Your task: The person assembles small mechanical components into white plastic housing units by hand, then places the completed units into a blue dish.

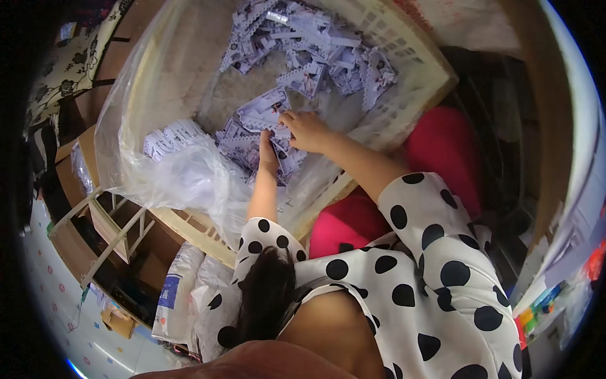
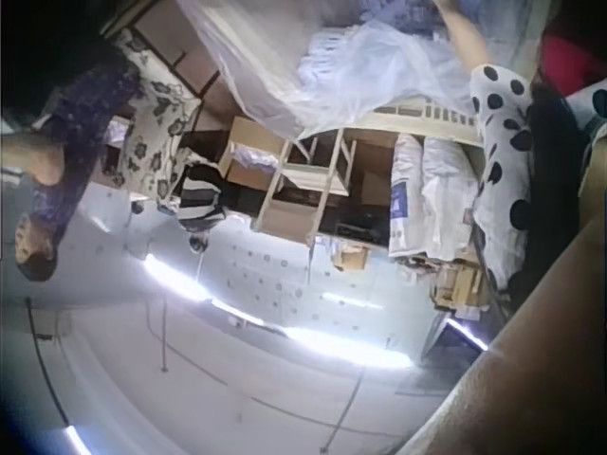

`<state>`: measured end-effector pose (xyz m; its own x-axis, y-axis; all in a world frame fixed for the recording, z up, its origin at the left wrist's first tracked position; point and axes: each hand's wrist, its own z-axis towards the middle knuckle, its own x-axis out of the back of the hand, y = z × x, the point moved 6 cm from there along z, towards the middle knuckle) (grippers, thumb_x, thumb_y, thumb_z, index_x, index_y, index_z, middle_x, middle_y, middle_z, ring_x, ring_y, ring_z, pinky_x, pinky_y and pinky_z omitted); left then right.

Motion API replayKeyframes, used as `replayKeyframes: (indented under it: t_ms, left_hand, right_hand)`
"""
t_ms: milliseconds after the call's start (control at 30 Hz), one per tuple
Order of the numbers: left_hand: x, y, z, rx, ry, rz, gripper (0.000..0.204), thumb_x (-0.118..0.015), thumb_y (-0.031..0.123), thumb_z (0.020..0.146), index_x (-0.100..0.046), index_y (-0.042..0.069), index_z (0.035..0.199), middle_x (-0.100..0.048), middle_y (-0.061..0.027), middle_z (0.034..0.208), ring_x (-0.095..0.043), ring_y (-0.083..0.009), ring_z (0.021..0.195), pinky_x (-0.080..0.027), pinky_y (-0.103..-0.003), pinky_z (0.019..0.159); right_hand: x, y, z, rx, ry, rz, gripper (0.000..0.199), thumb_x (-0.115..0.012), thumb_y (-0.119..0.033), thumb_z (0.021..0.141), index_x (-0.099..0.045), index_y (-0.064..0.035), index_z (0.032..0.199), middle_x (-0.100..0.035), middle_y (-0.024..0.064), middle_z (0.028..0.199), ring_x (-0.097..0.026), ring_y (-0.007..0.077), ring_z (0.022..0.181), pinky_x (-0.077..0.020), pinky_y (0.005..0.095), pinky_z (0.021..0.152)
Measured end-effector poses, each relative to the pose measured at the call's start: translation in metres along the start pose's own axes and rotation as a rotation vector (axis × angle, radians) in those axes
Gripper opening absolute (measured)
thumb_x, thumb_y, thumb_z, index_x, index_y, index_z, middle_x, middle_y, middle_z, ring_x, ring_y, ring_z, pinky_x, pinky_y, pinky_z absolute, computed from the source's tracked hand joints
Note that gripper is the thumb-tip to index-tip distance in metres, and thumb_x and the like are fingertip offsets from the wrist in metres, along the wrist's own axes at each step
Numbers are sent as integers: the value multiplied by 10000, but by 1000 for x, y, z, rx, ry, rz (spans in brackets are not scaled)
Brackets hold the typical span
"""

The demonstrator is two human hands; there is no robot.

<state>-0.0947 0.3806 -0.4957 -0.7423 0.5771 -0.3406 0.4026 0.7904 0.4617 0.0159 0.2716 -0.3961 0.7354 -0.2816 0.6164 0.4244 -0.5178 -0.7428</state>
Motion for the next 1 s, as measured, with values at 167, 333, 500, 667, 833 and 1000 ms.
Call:
replayKeyframes:
  t_ms: [167,333,500,667,833,1000]
  left_hand:
    - [11,-43,23,69,29,-35,309,-549,359,874,-622,74,966,-652,-52,938,-617,-201,855,-475,-325,809]
    - [47,-76,56,4,-50,-138,417,-535,381,926,-600,46,1165,-662,-81,1106,-639,-219,991,-489,-357,899]
    - [-17,-113,82,-139,14,-258,420,-395,365,979,-561,68,1226,-622,-85,1218,-588,-237,1116,-437,-394,987]
    - [-8,-168,124,75,84,-122,385,-488,380,981,-527,128,1269,-561,-58,1273,-511,-192,1170,-342,-350,1032]
    - [12,-199,150,221,-268,224,305,-685,252,867,-608,113,1127,-574,-70,1217,-531,-237,1070,-395,-418,940]
    - [186,-147,173,401,423,270,563,-689,240,824,-523,86,1340,-600,-104,1204,-580,-254,1005,-437,-381,880]
  right_hand:
    - [-35,37,-1,-93,-78,-86,522,-711,-165,747,-489,-124,1217,-549,73,1247,-588,300,1116,-412,520,938]
    - [-55,41,16,-104,-249,-244,519,-657,-121,782,-478,-138,1269,-538,78,1316,-568,287,1161,-375,517,970]
    - [-52,94,12,-40,-275,-414,412,-574,-144,866,-522,-138,1274,-537,70,1332,-552,297,1178,-388,504,965]
    - [-60,133,12,-132,-457,-489,340,-480,-159,937,-598,-179,1255,-459,-6,1453,-532,281,1186,-428,532,999]
    - [-52,205,-22,-116,-433,-625,313,-490,-191,946,-632,-175,1224,-555,-34,1348,-562,257,1130,-424,546,986]
    - [-60,156,26,101,-348,-682,257,-508,-186,936,-689,-142,1113,-627,-28,1172,-567,216,1086,-426,469,928]
